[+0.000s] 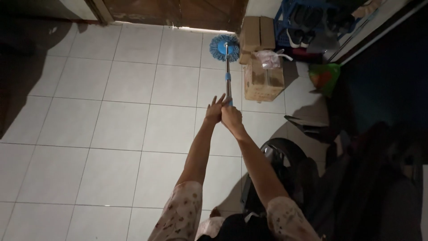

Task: Mopping a tiled floor using a spin mop, moving from a bedroom area into a garage space with a motorcycle.

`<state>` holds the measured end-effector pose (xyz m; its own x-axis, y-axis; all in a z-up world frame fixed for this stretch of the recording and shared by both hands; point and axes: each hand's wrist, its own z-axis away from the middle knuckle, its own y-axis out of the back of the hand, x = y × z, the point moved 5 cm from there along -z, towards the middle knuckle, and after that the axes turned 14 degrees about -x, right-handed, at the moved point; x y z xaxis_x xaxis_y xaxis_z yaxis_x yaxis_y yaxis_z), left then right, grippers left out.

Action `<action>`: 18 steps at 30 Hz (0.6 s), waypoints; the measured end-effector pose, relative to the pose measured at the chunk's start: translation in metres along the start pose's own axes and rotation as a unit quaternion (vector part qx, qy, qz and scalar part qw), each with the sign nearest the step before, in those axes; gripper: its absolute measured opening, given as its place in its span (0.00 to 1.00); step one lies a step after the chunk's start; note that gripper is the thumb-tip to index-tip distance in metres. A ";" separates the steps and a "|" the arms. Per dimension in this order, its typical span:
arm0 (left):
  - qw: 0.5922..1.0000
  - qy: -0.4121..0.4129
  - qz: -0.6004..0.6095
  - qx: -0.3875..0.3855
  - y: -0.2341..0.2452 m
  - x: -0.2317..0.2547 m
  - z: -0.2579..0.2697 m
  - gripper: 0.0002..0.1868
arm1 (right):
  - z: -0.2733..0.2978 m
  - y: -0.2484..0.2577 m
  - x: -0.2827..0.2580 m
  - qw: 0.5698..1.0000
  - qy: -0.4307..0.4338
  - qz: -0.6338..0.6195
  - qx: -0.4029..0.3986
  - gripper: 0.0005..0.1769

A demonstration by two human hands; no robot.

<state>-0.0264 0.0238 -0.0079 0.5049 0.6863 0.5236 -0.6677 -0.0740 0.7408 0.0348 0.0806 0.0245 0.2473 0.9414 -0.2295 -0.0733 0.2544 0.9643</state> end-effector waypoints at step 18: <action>0.872 -0.487 -0.016 -0.047 -0.037 0.147 0.314 0.10 | 0.375 0.209 -0.164 0.970 0.025 0.057 -0.235 0.13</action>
<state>0.2442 -0.1001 0.1734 0.7185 -0.2560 0.6467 -0.6637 0.0256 0.7475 0.3415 -0.1040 0.3128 0.1648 0.9760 -0.1421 -0.5325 0.2093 0.8202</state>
